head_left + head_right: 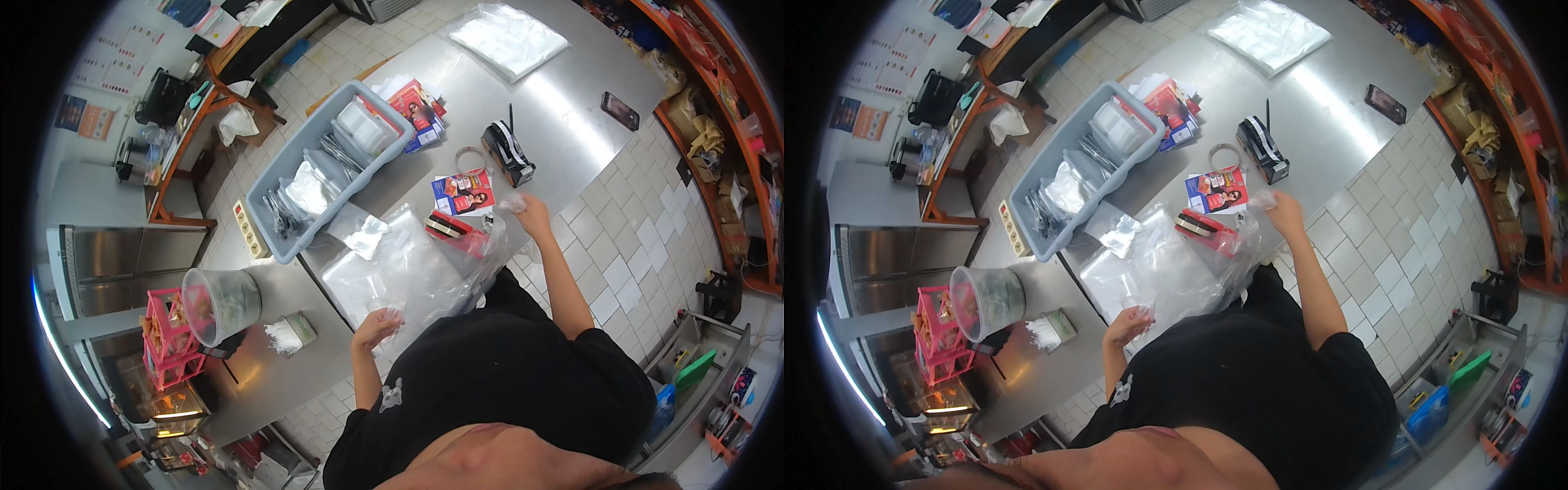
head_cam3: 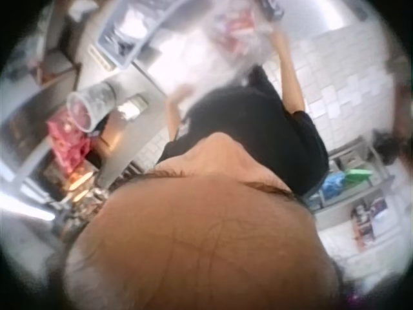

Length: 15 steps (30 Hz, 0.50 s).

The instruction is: The person assembles a takeout order by picking up a red basket of skewers and a tray of yellow food, then folding a paper food container and placing items inside. They gather plastic bags, cutlery, and napkins from a bin, place them into a bag, and prepare the order for delivery.

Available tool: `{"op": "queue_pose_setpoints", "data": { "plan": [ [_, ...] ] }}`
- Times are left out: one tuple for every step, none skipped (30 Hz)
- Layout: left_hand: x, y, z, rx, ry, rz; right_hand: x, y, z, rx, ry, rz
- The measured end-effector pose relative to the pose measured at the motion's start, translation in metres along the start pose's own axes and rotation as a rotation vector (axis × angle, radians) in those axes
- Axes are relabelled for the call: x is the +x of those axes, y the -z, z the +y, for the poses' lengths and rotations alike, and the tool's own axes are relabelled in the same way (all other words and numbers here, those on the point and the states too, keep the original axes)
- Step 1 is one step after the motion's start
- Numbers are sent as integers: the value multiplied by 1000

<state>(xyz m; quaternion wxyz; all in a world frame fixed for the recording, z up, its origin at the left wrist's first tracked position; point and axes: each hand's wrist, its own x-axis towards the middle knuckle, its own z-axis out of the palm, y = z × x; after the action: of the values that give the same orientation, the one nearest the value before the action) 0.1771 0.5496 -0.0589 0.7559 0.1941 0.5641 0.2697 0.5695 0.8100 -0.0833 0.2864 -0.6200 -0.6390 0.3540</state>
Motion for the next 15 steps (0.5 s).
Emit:
{"op": "queue_pose_setpoints", "data": {
  "plan": [
    [-9,-5,-4,-134,-45,37,7,-3,-2,-70,29,-93],
    [-20,-9,-8,-245,-76,101,11,-6,-3,-120,61,-204],
    [-30,-13,-11,-363,-125,138,14,-9,-5,-151,113,-287],
    [-39,-15,-11,-379,-176,195,16,-13,-6,-253,114,-357],
    [-49,-17,-10,-445,-222,162,16,-16,-6,-339,138,-398],
    [-59,-18,-8,-520,-292,109,17,-20,-6,-429,162,-452],
    [-66,-19,-4,-593,-386,11,16,-22,-3,-429,173,-456],
    [-77,-21,1,-496,-409,119,15,-25,0,-431,184,-473],
    [-87,-21,9,-499,-481,127,14,-27,4,-412,226,-483],
    [-99,-22,18,-487,-555,129,13,-29,9,-407,254,-464],
    [-111,-25,26,-473,-630,133,11,-31,14,-380,311,-441],
    [-122,-30,35,-496,-688,292,8,-31,19,-350,364,-403],
    [-130,-34,45,-520,-747,457,6,-31,23,-307,381,-336],
    [-138,-37,55,-527,-790,625,3,-31,26,-260,398,-257],
    [-145,-40,65,-466,-766,724,0,-30,26,-213,397,-184]
  ]
}}
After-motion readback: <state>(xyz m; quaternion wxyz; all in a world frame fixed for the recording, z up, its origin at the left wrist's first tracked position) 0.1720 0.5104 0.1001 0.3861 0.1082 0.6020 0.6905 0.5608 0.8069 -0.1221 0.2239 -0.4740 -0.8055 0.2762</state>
